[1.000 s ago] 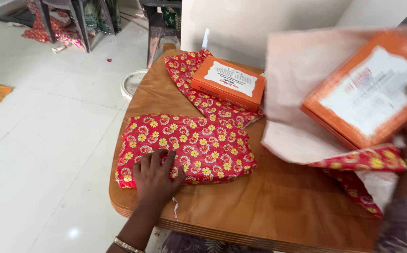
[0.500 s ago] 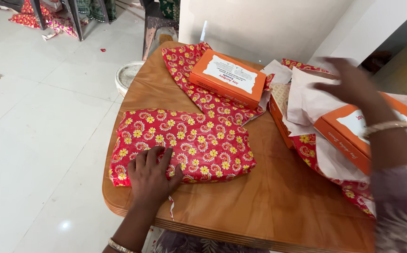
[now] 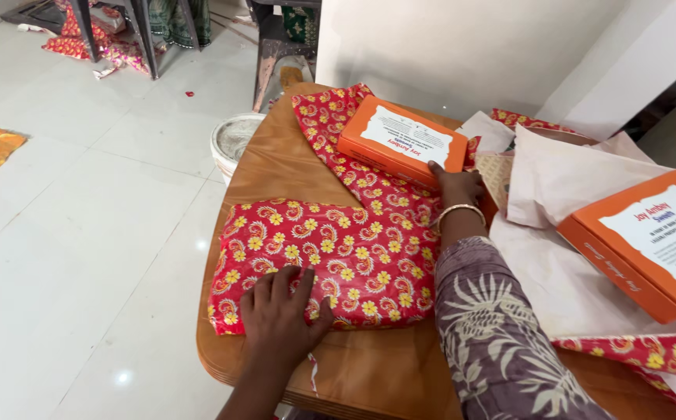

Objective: The person wraps rectangular boxes with red floral wrapping paper and white tissue paper on a wooden table. They fold the paper around each box, smooth the edges, and stack the finished wrapped gifts.

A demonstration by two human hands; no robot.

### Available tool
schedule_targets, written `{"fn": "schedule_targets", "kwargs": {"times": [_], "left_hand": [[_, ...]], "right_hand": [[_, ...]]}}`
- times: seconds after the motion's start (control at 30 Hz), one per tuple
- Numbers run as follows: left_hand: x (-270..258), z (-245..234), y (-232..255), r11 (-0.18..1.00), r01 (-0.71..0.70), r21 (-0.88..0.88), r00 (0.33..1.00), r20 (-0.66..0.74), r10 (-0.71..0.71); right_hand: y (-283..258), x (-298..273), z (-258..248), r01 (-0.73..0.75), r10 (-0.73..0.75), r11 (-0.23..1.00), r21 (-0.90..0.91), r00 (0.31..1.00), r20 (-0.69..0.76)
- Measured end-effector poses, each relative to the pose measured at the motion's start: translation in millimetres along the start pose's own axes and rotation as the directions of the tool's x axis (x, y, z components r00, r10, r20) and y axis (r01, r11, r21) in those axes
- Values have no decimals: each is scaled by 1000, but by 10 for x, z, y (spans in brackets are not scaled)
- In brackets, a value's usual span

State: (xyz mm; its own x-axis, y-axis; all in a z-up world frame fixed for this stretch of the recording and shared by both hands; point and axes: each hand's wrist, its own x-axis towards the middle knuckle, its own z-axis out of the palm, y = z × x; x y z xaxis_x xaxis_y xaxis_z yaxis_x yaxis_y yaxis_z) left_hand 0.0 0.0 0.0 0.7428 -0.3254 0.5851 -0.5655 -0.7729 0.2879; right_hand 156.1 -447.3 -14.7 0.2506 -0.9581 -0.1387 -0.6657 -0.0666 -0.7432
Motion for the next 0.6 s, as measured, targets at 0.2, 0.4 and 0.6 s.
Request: {"fn": "schedule_targets", "kwargs": {"times": [0.2,0.4,0.6], "left_hand": [[-21,37,-20,999,-7,-51,1000,-28,6],[-23,48,-29,999,-11,-45,1000,-22,10],[-34,36,-10,999,-19,-35,998,-53,17]], "right_hand": [[-74,-204,-137,-153,56,912,380,966,254],[-152,-365,-242,-253,36,863,438,894,446],[-239,-535,-116,-237,71,839,489,939,335]]}}
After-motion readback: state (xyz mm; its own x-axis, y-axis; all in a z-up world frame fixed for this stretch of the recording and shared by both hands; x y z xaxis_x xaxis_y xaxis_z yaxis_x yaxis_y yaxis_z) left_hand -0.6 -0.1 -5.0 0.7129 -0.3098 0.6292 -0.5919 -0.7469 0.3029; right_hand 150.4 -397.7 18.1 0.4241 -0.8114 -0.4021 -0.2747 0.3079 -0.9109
